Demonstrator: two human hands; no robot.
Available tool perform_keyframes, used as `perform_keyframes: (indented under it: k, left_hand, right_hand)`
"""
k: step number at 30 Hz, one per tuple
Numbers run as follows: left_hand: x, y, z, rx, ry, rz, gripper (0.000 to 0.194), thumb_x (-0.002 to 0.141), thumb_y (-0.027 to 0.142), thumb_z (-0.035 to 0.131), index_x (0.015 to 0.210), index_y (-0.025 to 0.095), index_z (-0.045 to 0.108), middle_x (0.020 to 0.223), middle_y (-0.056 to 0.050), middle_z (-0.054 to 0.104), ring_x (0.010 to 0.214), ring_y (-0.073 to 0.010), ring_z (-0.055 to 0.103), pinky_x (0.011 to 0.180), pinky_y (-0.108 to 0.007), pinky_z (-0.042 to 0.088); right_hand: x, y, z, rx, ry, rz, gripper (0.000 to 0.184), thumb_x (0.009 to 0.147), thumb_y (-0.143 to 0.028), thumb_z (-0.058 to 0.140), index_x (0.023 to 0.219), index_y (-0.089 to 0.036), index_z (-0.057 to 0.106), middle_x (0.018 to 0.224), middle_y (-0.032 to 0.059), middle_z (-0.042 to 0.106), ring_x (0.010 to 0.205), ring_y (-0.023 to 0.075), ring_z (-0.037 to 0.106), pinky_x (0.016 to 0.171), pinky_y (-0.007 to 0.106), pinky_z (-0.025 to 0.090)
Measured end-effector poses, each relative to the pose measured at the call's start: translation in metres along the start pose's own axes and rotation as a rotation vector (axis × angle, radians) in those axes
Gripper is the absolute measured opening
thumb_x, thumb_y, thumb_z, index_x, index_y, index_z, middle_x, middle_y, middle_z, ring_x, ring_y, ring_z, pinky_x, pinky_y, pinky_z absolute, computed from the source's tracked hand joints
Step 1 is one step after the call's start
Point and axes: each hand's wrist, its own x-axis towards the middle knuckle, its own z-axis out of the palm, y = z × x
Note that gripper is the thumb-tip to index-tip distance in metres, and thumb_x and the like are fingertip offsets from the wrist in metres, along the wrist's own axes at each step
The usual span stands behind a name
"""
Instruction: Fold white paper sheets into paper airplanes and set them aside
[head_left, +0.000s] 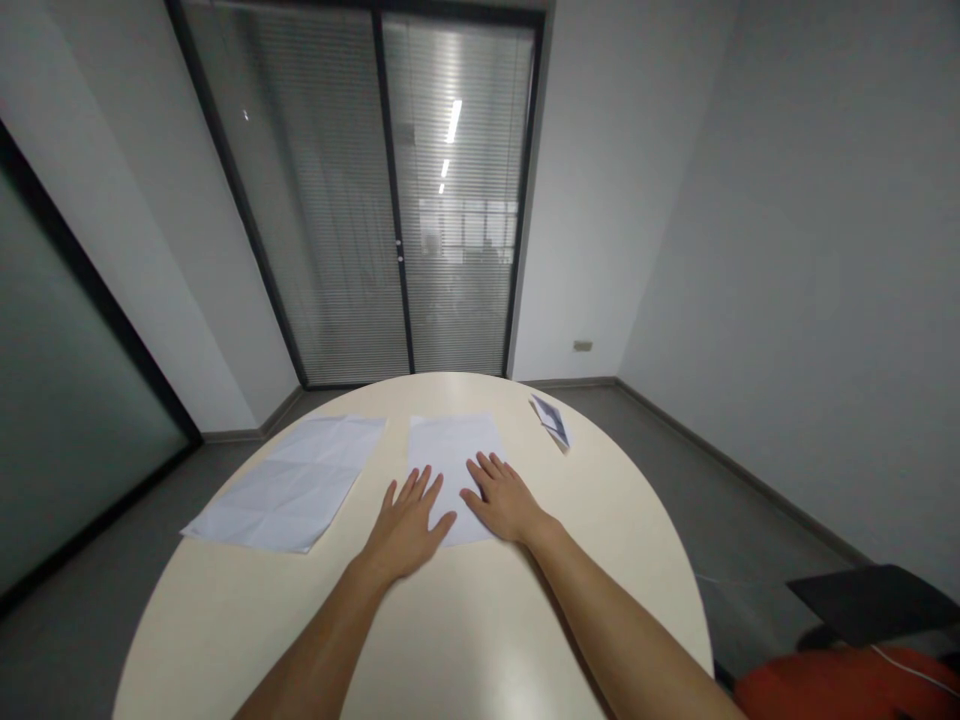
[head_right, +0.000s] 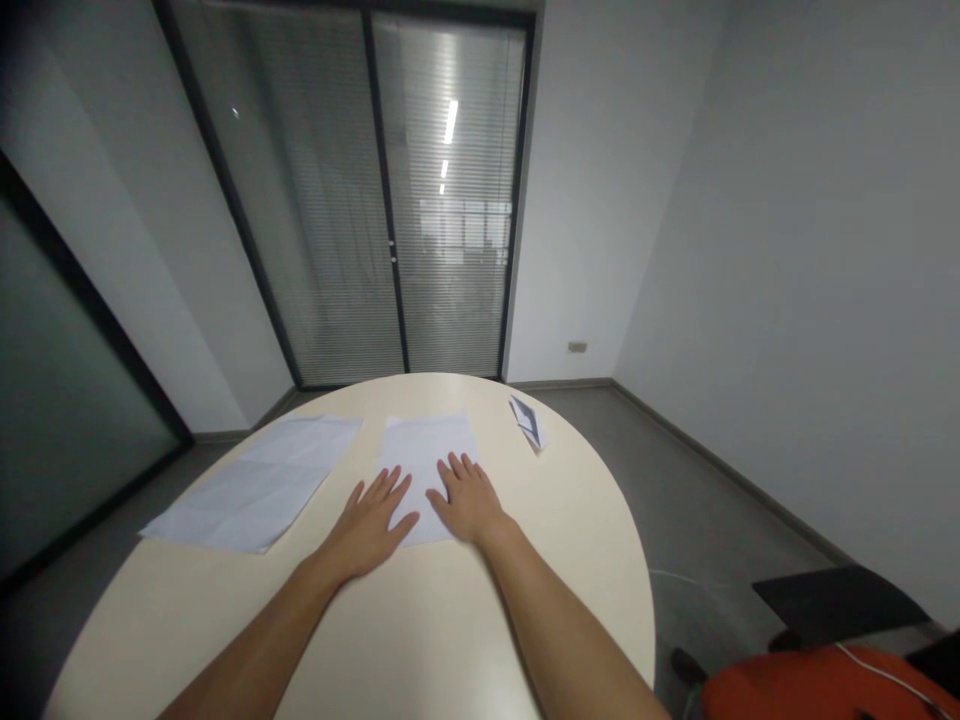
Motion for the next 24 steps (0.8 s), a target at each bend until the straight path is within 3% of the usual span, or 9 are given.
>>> perform_keyframes:
  k: [8,19,24]
  left_hand:
    - [-0.001,-0.003,0.0,-0.009,0.0,0.024,0.077,0.094,0.065,0.042,0.158,0.022,0.033,0.167,-0.012,0.021,0.156,-0.0333,0.014,0.124,-0.058,0.011]
    - [-0.002,-0.003,-0.003,-0.007,0.001,0.012,0.077,0.095,0.066,0.04,0.158,0.022,0.034,0.167,-0.011,0.02,0.155,-0.0337,0.016,0.124,-0.059,0.014]
    - [-0.002,-0.004,0.0,0.009,0.018,0.019,0.077,0.095,0.066,0.04,0.158,0.022,0.034,0.167,-0.011,0.021,0.155,-0.0346,0.016,0.124,-0.06,0.013]
  right_hand:
    - [0.002,0.005,0.004,0.022,0.02,-0.013,0.068,0.101,-0.053,0.041,0.157,-0.014,0.037,0.165,0.0162,0.025,0.155,0.0351,0.016,0.124,0.052,0.016]
    - [0.0,0.011,0.0,0.012,0.035,-0.025,0.065,0.102,-0.05,0.043,0.155,-0.014,0.041,0.163,0.0177,0.03,0.153,0.0361,0.022,0.122,0.053,0.021]
    - [0.001,0.012,-0.005,-0.017,0.114,-0.111,0.05,0.1,-0.04,0.049,0.143,-0.016,0.056,0.155,0.0176,0.046,0.146,0.0342,0.038,0.119,0.052,0.029]
